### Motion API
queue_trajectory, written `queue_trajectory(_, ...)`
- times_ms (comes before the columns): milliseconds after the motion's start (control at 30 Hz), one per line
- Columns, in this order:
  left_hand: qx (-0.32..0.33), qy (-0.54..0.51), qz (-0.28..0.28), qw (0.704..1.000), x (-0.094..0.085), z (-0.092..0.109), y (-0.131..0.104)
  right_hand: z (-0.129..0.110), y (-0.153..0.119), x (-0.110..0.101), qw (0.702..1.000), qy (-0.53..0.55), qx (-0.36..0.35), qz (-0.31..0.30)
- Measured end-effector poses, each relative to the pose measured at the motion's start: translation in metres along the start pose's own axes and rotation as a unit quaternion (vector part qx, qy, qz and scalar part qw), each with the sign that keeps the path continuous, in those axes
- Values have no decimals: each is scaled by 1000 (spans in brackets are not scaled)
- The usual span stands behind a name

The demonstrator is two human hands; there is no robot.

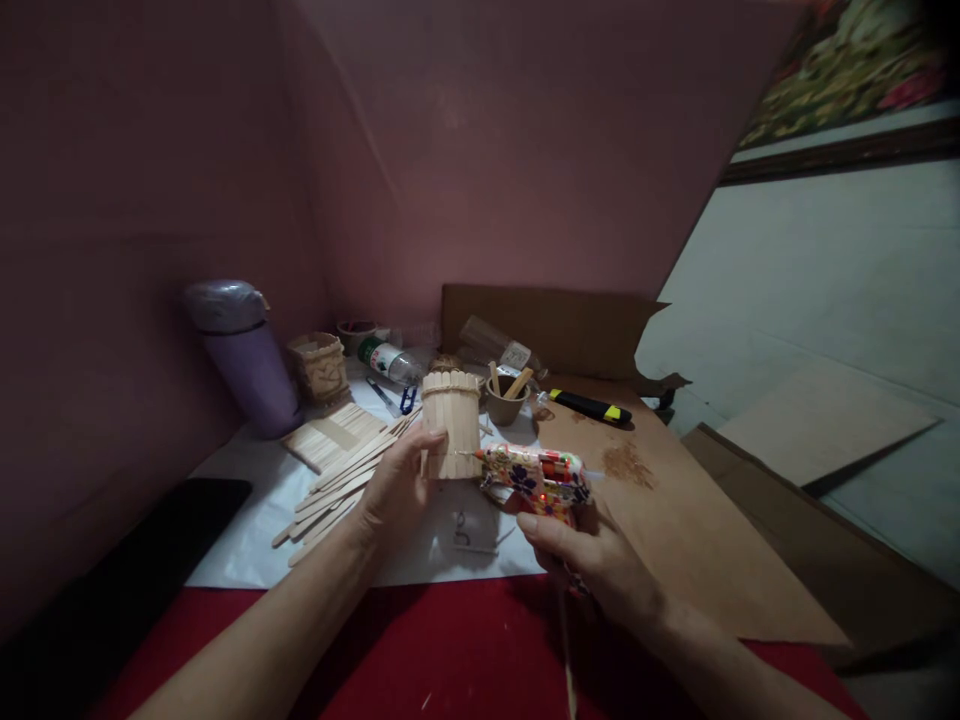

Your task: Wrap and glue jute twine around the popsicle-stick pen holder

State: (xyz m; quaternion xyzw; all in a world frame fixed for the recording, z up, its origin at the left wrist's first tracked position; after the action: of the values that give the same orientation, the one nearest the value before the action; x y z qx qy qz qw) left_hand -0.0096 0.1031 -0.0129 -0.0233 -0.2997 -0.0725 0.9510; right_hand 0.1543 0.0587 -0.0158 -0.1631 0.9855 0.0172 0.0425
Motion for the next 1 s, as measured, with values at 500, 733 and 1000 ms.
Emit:
queue_trajectory(500,-11,-12,4,1000,1,-1,-1,4,3,3,998,57,32,-13)
queue_trajectory(733,-28,-7,36,999,-2,0,-4,18,2,11,953,268,91,-103)
queue_trajectory(1000,-35,-53,48,997,-8,-4,0,19,5,11,919,355,99,-143)
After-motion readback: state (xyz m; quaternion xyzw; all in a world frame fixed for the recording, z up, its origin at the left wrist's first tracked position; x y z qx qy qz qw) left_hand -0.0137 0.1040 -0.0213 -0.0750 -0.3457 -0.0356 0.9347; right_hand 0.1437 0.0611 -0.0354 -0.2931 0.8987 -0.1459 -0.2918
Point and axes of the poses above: each hand's wrist, its own y-axis towards the middle knuckle, its own x-axis out of the palm, z = x × y, the point moved 6 cm from there along y, towards the middle knuckle, and after that the axes turned 1 degree about -y, right-handed, at the moved point
